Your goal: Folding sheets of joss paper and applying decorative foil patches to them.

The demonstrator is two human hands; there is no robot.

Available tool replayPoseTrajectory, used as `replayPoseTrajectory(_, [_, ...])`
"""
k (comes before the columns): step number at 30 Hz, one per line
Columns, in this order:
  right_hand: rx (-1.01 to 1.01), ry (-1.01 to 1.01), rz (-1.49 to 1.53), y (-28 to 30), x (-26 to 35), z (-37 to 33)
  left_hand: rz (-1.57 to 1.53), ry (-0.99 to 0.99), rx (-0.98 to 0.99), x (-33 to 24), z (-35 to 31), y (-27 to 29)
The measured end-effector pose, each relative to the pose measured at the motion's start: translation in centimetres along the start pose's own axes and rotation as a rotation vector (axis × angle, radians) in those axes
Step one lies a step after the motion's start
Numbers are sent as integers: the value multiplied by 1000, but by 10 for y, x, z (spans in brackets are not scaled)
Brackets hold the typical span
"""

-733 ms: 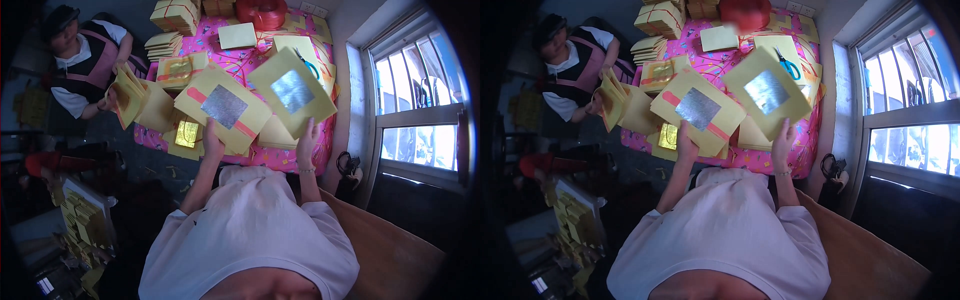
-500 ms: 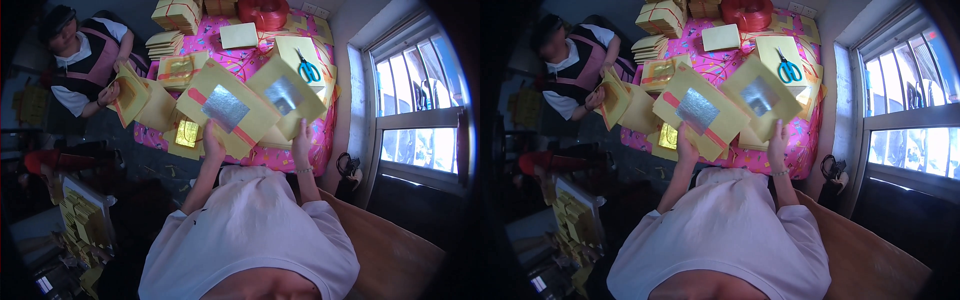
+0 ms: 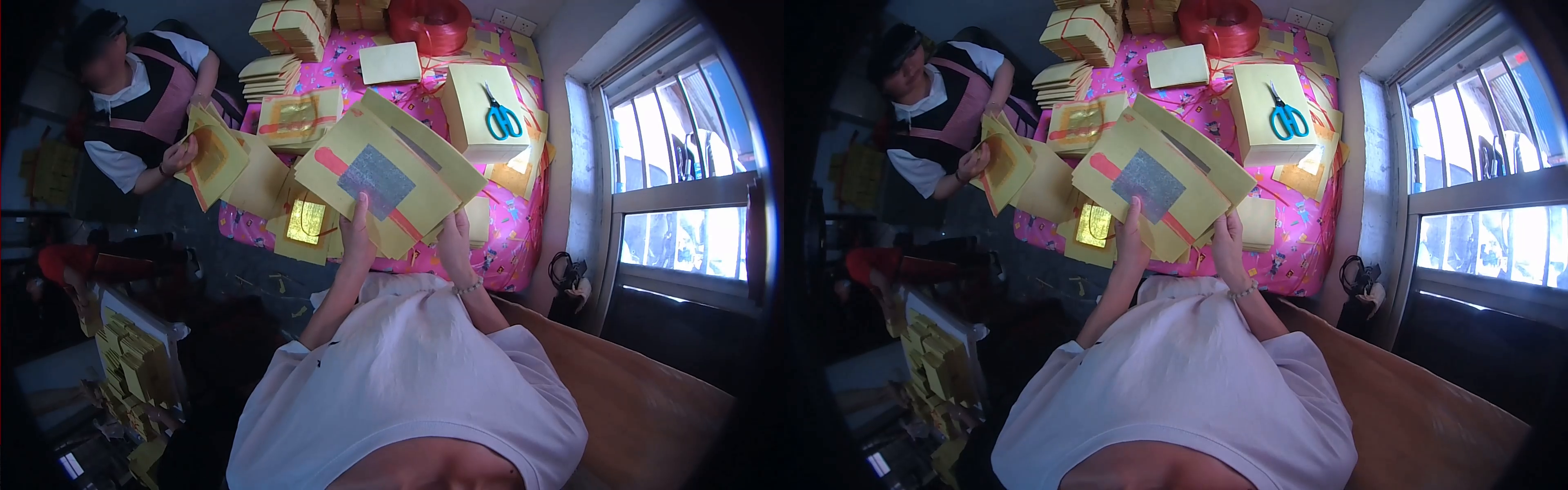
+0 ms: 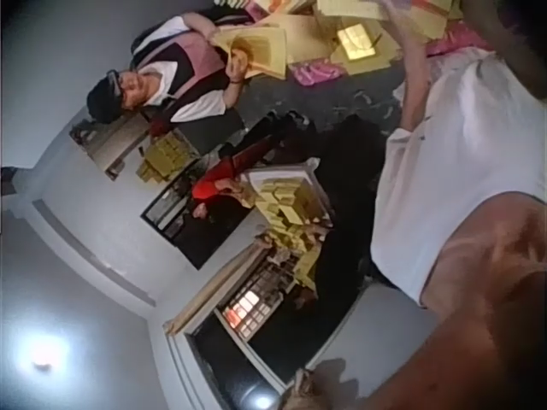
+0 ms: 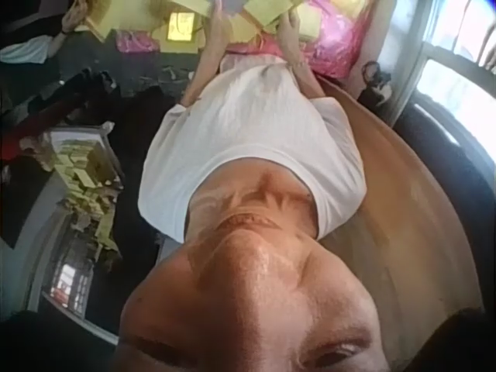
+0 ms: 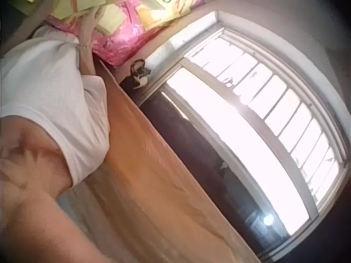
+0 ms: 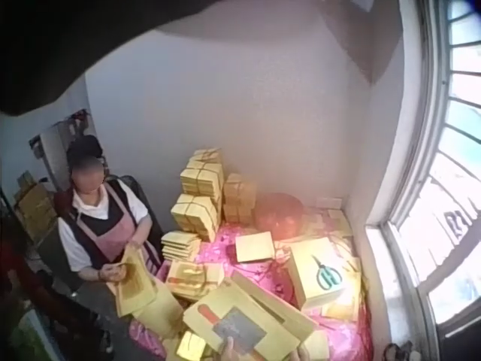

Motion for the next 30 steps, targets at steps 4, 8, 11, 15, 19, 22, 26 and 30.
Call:
replayPoseTrajectory(4, [30, -159, 95, 3, -17, -6, -140, 100, 44, 9, 7, 0])
replayPoseTrajectory(8, [127, -120, -7, -4, -14, -11, -233, 231, 98, 27, 16, 4])
replayPoseTrajectory(11, [131, -161, 92, -12, -3, -11, -210, 245, 139, 29, 14, -2])
replayPoseTrajectory(15, [-9, -34, 215, -24, 26, -6, -223, 147, 109, 32, 19, 3])
replayPoseTrajectory(19, [85, 81, -115, -25, 14, 0, -189, 148, 113, 27, 11, -6])
replayPoseTrajectory(22, [141, 119, -97, -29, 17, 7, -156, 61, 112, 19, 25, 12])
replayPoseTrajectory(26, [272, 210, -322, -24, 30, 23, -98, -49, -272, -20, 18, 45])
replayPoseTrajectory(30, [443, 320, -394, -30, 34, 35, 500, -570, -67, -67, 29, 59])
Point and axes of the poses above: each hand's wrist, its own z-axis towards the middle knuckle, its own y-axis out of the back of the hand, x = y × z, the point moved 6 cm from there along z, towards the middle knuckle, and after that the axes turned 6 degrees about y, right-handed, at the moved point
